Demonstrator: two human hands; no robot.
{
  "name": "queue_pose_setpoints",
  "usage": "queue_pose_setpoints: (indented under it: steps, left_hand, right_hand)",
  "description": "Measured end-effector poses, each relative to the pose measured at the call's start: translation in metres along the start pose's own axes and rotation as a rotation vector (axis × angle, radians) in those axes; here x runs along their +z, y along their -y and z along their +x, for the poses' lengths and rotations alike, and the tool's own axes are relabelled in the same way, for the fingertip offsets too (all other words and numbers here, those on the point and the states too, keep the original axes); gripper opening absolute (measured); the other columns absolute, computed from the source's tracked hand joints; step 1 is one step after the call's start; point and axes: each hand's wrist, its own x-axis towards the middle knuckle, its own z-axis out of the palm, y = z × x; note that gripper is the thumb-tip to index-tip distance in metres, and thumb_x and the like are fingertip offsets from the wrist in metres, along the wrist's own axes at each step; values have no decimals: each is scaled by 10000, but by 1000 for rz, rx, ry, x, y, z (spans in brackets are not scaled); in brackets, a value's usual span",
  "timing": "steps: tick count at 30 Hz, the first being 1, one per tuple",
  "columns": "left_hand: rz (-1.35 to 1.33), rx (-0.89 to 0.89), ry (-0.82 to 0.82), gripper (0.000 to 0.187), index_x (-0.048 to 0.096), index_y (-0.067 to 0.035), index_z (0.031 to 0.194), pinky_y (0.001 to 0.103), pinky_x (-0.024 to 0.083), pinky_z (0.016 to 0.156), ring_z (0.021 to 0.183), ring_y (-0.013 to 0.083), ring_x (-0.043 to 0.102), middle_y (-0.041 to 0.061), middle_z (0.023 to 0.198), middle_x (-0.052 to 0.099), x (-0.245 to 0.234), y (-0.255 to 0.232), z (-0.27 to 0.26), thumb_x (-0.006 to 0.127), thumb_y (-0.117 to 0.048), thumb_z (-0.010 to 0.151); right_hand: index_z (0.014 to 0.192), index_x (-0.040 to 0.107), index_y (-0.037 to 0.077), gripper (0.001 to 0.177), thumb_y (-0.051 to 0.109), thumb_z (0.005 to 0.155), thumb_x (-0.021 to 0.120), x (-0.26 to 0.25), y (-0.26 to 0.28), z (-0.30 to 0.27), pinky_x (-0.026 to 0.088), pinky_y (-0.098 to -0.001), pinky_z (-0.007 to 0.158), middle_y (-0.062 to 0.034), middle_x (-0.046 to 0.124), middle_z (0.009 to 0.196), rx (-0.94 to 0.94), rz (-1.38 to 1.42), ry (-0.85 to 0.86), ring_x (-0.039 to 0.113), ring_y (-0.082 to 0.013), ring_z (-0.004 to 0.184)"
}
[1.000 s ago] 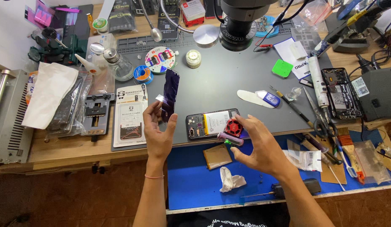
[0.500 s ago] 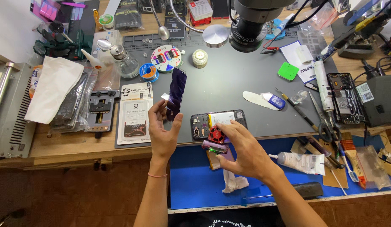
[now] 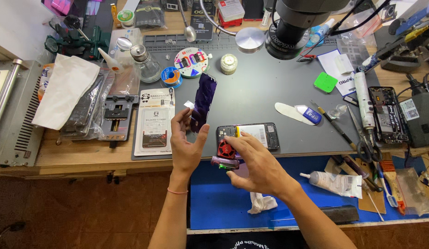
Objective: The person applies adhesive to the internal frame of a disassembled smartphone and then to the edges of a replacement back cover. They align and attach the back cover to the phone, then use a white cloth to wipe the surface and remove excess adhesive.
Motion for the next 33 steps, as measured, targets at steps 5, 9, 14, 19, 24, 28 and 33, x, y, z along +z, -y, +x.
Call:
queue_pose_setpoints:
  steps: [5, 9, 14, 19, 24, 28, 33]
  left_hand:
    - [-7, -12, 7, 661, 452, -3, 1452, 441, 453, 1153, 1328, 346, 605, 250, 1363, 619, -2, -2, 1, 792, -278, 955]
    - [-28, -16, 6, 662, 451, 1, 1450, 433, 454, 1153, 1330, 340, 602, 249, 1360, 614, -3, -1, 2, 795, -268, 953]
    - [-32, -25, 7, 658, 450, 6, 1447, 435, 460, 1148, 1323, 336, 606, 247, 1358, 615, -3, -3, 3, 792, -267, 955]
    - [-34, -29, 8, 665, 451, -2, 1453, 436, 459, 1147, 1322, 327, 606, 239, 1355, 619, -2, -2, 3, 789, -290, 958]
    - [-24, -22, 7, 663, 452, -9, 1452, 433, 465, 1141, 1316, 317, 615, 233, 1347, 630, -2, 2, 3, 789, -291, 957]
    - [-28, -24, 9, 670, 449, -5, 1455, 436, 465, 1142, 1318, 324, 614, 239, 1352, 628, -2, -1, 2, 790, -293, 955]
    - [-11, -8, 4, 657, 456, 16, 1444, 438, 469, 1139, 1316, 347, 614, 258, 1347, 623, -2, -2, 3, 786, -280, 959]
  right_hand:
    - [1531, 487, 39, 877, 256, 753, 829, 3, -1, 9, 368, -524, 1223, -196, 706, 1276, -35, 6, -5, 653, -373, 1234]
    - [1500, 506, 3, 846, 243, 754, 823, 1, -1, 20, 385, -520, 1220, -206, 697, 1280, -67, 2, -40, 658, -378, 1219]
    - [1506, 496, -5, 860, 236, 750, 826, 3, -11, 29, 375, -532, 1226, -218, 699, 1274, -60, -10, -39, 663, -383, 1210]
    - [1518, 484, -7, 868, 230, 755, 822, 5, -16, 39, 373, -512, 1232, -207, 699, 1258, -72, -36, -43, 661, -368, 1215]
    - [1526, 478, -7, 872, 235, 760, 817, 6, -21, 42, 380, -499, 1231, -207, 705, 1224, -50, -42, -57, 663, -364, 1205]
    - [1528, 478, -8, 864, 246, 773, 814, 1, -21, 42, 373, -502, 1233, -219, 708, 1204, -39, -31, -59, 669, -369, 1195]
    - [1530, 486, -1, 863, 245, 773, 818, -3, -25, 37, 358, -504, 1237, -227, 720, 1210, 14, -7, -61, 668, -377, 1209]
